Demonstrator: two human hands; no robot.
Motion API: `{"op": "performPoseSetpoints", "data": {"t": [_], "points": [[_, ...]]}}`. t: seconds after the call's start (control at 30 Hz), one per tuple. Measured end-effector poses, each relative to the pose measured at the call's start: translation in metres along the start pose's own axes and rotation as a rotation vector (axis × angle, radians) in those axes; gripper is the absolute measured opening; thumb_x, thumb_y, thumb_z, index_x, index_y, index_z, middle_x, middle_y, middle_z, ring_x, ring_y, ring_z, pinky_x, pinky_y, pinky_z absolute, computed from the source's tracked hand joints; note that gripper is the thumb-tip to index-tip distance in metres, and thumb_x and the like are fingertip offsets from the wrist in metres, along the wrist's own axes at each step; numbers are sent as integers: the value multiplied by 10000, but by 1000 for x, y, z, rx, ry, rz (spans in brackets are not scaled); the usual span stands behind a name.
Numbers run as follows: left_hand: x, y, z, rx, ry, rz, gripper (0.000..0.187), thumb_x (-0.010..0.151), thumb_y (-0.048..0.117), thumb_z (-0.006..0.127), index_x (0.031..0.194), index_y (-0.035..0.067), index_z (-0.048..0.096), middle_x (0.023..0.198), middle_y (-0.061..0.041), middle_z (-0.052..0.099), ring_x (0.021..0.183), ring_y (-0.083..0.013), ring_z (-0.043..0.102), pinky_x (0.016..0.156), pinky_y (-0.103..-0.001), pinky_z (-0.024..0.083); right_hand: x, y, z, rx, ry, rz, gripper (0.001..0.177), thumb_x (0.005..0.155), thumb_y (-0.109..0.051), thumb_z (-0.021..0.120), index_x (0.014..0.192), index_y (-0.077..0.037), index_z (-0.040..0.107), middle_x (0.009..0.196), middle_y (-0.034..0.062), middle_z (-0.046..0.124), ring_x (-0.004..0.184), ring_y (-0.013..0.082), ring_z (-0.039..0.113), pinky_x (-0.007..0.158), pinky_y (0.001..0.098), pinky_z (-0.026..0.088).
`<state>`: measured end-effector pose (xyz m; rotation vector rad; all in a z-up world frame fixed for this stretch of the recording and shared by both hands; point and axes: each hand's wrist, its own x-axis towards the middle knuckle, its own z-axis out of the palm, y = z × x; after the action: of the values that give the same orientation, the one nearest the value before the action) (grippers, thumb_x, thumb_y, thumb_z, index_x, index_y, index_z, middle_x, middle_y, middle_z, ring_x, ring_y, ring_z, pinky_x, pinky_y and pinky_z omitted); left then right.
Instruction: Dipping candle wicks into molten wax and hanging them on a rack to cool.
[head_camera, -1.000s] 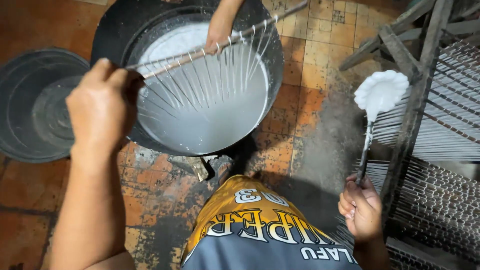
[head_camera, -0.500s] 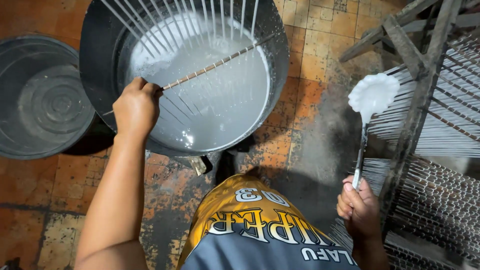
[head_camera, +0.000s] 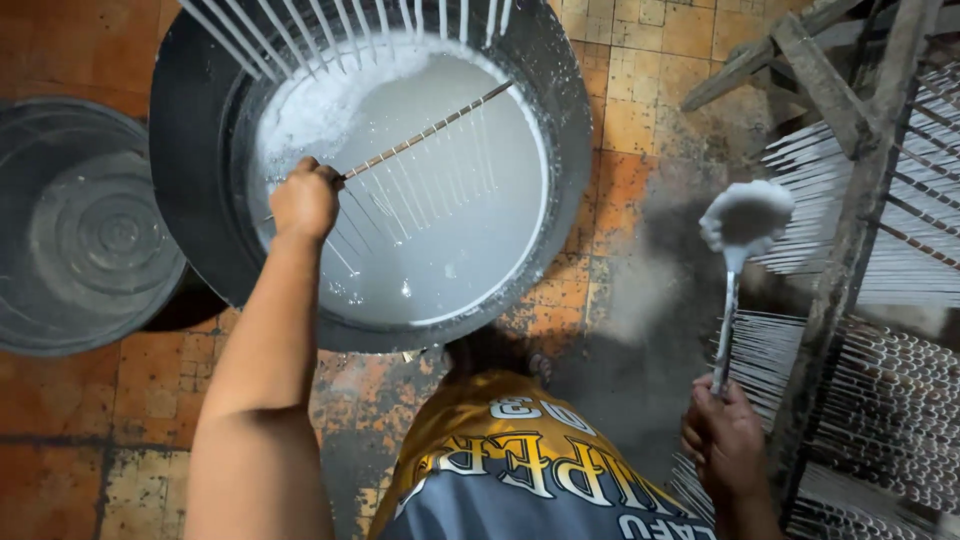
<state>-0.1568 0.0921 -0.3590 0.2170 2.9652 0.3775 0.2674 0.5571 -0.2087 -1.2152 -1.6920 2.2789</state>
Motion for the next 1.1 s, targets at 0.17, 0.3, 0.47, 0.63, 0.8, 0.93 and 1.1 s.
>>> {"op": "performPoseSetpoints", "data": {"t": [0.17, 0.3, 0.47, 0.63, 0.8, 0.93, 1.1], "points": [[22, -11, 26, -74, -88, -54, 219, 996, 301, 615, 1113, 206, 773, 1092, -119, 610, 949, -476, 662, 758, -577, 492, -5, -7, 20, -4, 54, 16, 105, 1046, -176, 513, 1095, -92, 472, 550, -32, 246, 385, 81, 198, 329, 257, 162], [35, -19, 43, -72, -144, -99, 221, 1014, 342, 609, 1118, 231, 769, 1135, -97, 611, 957, -460, 669, 764, -561, 504, -9, -12, 37, -13, 127, 79, 97, 1058, -170, 489, 1111, -94, 459, 590, -11, 216, 409, 104, 177, 347, 275, 138], [50, -34, 71, -141, -157, -112, 205, 995, 342, 632, 1099, 241, 776, 1117, -65, 611, 991, -402, 669, 754, -527, 505, -4, 1, 36, -21, 123, 87, 106, 1063, -173, 468, 1111, -81, 445, 569, 7, 198, 385, 116, 161, 325, 292, 140], [61, -40, 91, -166, -195, -114, 217, 1012, 331, 618, 1104, 207, 769, 1115, -79, 594, 988, -403, 655, 750, -525, 495, -2, 8, 41, 9, 118, 41, 111, 1042, -159, 493, 1129, -92, 483, 562, -2, 212, 380, 110, 176, 317, 279, 131], [70, -43, 97, -151, -233, -136, 241, 1013, 294, 590, 1145, 227, 780, 1193, -60, 626, 1034, -391, 671, 796, -508, 510, 3, 7, 52, -46, 170, 97, 93, 1058, -147, 480, 1125, -84, 485, 549, 38, 234, 363, 156, 194, 313, 318, 158], [75, -48, 106, -157, -246, -148, 236, 1010, 288, 589, 1134, 225, 780, 1226, -59, 621, 1030, -394, 667, 807, -497, 505, 7, 7, 58, -10, 173, 108, 85, 1063, -140, 472, 1123, -81, 481, 553, 31, 230, 362, 139, 180, 309, 313, 150], [78, -53, 116, -183, -241, -151, 232, 992, 297, 607, 1134, 226, 777, 1226, -56, 628, 1042, -393, 658, 821, -492, 502, 13, 11, 63, -6, 173, 86, 85, 1042, -138, 498, 1109, -86, 494, 551, 8, 210, 370, 111, 160, 314, 294, 137]]}}
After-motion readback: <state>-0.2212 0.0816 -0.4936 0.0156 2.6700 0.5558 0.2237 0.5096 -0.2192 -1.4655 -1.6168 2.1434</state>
